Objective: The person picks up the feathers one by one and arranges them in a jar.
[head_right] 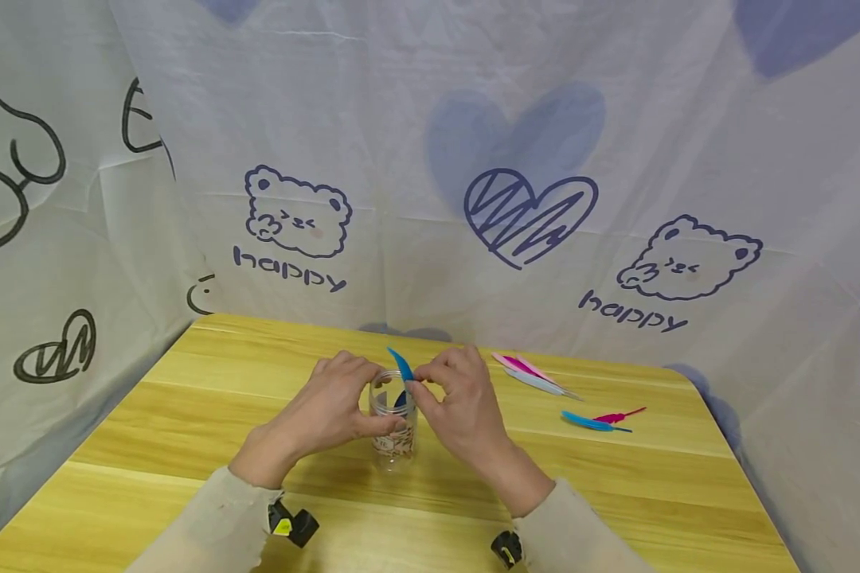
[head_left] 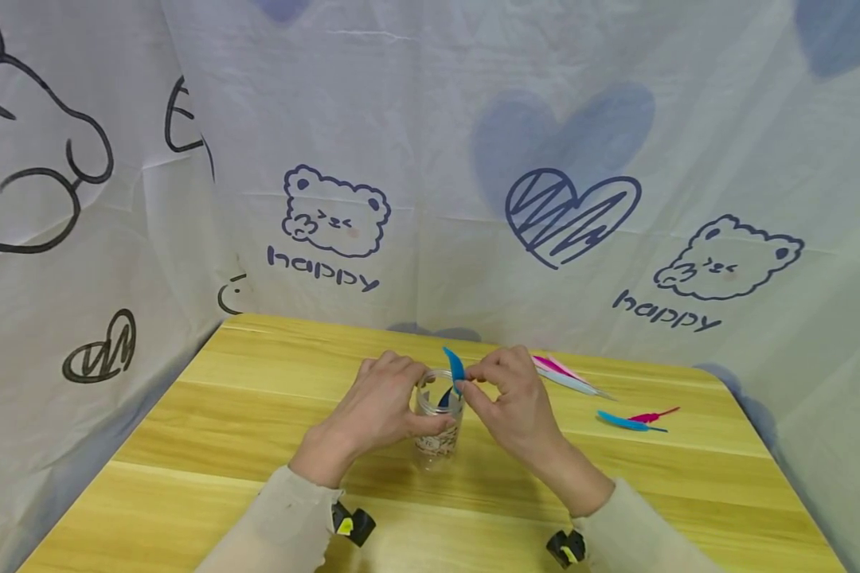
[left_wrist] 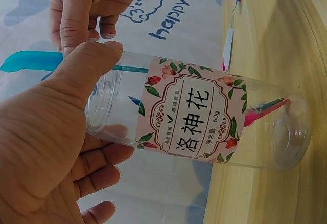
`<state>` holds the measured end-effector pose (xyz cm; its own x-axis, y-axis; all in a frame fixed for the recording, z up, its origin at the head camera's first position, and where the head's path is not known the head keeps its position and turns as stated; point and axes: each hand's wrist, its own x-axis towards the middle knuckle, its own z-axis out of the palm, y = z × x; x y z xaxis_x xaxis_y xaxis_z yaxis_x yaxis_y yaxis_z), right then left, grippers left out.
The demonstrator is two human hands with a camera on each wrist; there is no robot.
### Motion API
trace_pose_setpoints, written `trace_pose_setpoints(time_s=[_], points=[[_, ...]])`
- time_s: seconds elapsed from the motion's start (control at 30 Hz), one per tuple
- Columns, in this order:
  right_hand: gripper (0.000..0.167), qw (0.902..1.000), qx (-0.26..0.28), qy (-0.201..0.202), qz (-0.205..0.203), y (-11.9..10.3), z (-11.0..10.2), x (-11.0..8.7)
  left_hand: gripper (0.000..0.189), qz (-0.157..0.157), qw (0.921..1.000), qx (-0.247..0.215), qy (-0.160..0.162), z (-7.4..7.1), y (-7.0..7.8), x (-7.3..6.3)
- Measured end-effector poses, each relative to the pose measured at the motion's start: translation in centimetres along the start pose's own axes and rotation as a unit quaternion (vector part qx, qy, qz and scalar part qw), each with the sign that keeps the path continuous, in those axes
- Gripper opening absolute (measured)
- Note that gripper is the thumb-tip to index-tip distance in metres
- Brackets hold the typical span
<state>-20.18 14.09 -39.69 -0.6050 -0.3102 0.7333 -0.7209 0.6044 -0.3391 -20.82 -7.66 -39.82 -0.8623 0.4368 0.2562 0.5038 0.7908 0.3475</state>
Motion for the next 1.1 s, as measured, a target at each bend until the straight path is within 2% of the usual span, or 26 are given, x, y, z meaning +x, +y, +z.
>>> trace_pose_setpoints(time_s=[0.5,0.9,1.1], points=[[0.010,0.9992,-0.006,-0.036,0.016,0.10,0.22,-0.50,0.066,-0.003,1.0000,0.001,-0.005,0.00,-0.10,-0.03],[0.010,0.9996,-0.014,-0.025,0.003,0.25,0.15,-0.53,0.066,-0.003,1.0000,-0.002,-0.005,0.00,-0.07,0.06],[0.015,0.9982,-0.054,-0.012,-0.023,0.95,-0.62,-0.82,0.067,-0.003,1.0000,-0.004,-0.004,0.08,-0.13,0.09]])
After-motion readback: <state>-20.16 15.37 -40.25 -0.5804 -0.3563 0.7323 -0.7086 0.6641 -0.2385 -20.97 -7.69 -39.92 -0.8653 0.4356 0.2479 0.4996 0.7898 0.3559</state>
